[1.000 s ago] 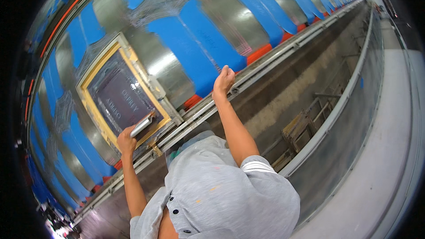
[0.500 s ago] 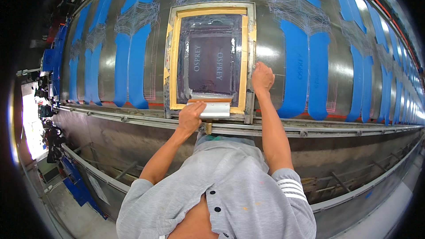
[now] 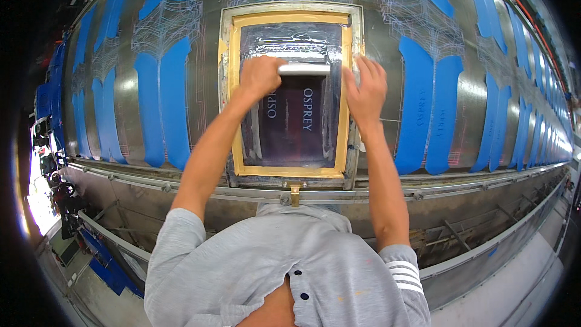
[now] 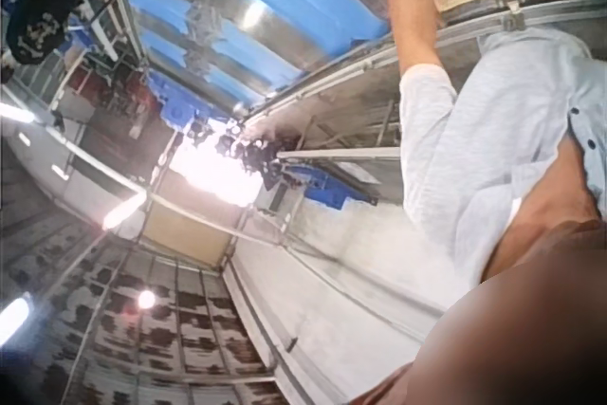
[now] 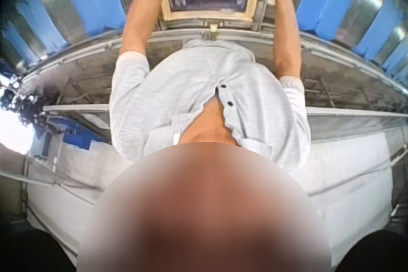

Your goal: The person uses a squeegee to pull ink through a screen-printing frame onto a fabric panel with the word 'OSPREY' printed on it. The person repeatedly wipes the squeegee and repositions the frame while working on the same panel.

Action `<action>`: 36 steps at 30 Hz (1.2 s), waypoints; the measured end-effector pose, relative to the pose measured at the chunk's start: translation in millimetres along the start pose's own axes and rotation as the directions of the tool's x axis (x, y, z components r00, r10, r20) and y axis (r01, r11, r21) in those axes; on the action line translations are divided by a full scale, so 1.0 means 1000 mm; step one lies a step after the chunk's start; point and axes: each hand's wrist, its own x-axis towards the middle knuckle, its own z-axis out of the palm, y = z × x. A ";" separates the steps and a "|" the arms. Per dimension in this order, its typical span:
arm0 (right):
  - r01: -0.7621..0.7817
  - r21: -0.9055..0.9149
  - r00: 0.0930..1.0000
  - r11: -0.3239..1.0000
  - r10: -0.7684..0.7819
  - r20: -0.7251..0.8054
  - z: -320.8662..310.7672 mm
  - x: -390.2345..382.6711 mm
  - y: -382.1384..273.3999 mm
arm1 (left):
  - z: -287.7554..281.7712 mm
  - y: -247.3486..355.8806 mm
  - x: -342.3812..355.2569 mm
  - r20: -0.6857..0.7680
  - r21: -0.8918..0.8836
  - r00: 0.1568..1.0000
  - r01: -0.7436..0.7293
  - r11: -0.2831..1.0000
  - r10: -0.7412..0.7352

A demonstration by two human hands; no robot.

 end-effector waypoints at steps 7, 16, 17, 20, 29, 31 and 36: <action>0.486 -0.160 0.712 0.859 -0.283 0.643 0.064 0.092 -0.036 | -0.024 -0.004 0.050 0.007 0.032 0.998 -0.056 0.998 0.056; 0.337 0.016 0.761 0.942 -0.282 0.584 -0.036 -0.123 -0.057 | 0.053 0.088 -0.179 -0.219 -0.159 0.976 -0.049 0.986 0.013; 0.310 0.008 0.755 0.951 -0.252 0.605 -0.041 -0.137 -0.065 | 0.054 0.087 -0.193 -0.235 -0.182 0.972 -0.074 0.980 0.030; 0.256 0.076 0.681 0.964 -0.235 0.693 -0.040 -0.147 -0.073 | 0.047 0.075 -0.208 -0.019 -0.227 1.000 0.003 0.974 -0.007; 0.444 -0.134 0.667 0.886 -0.227 0.710 0.065 0.072 -0.044 | -0.027 -0.006 0.017 -0.010 0.025 0.999 -0.048 0.999 0.049; 0.396 -0.119 0.701 0.911 -0.216 0.680 0.075 0.071 -0.044 | -0.031 -0.012 0.028 0.013 0.046 1.000 -0.011 0.999 0.010; 0.354 -0.011 0.743 0.935 -0.273 0.611 0.034 -0.022 -0.068 | 0.011 0.010 -0.081 -0.213 -0.084 0.974 -0.090 0.992 0.070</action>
